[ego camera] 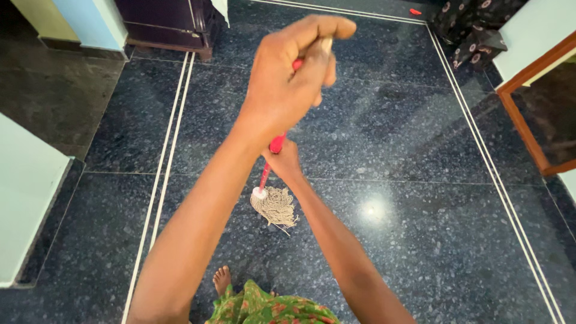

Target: The person mops the dark, polished floor of a room by hand, moving the mop head back and forth around furniture and along the edges of a shelf unit.

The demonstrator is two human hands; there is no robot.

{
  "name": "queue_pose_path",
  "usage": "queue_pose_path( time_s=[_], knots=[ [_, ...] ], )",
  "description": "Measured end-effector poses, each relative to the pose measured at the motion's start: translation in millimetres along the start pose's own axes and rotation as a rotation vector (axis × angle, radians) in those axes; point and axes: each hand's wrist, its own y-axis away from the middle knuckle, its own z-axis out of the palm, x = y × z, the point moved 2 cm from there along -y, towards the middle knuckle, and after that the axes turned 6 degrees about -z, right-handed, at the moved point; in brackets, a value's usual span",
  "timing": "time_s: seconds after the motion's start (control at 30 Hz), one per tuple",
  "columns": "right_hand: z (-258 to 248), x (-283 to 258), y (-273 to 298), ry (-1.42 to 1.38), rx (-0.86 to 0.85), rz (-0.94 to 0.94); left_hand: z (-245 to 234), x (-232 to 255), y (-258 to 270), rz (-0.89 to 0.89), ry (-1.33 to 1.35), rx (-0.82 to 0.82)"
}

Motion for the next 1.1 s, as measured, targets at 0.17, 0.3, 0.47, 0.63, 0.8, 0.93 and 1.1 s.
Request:
queue_pose_path(
  time_s=[0.17, 0.3, 0.47, 0.63, 0.8, 0.93, 1.1],
  knots=[
    [36, 63, -8, -0.328, 0.104, 0.032, -4, -26, -32, 0.480, 0.076, -0.059],
    [50, 82, -7, -0.325, 0.143, 0.109, -10, -29, -41, 0.416, 0.132, -0.181],
    [66, 89, -4, -0.453, 0.240, 0.170, -21, -33, -49, 0.268, 0.109, -0.265],
    [72, 63, -15, -0.650, 0.338, 0.028, -26, -41, -51, 0.394, 0.215, -0.302],
    [80, 38, -13, -0.627, 0.321, 0.248, -46, -50, -42, 0.339, 0.162, -0.335],
    [107, 31, -18, -0.717, 0.391, 0.106, -69, -59, -30, 0.359, 0.173, -0.330],
    [119, 30, -1, -0.172, 0.954, -0.036, -87, -70, -21, 0.372, 0.157, -0.322]
  ],
)
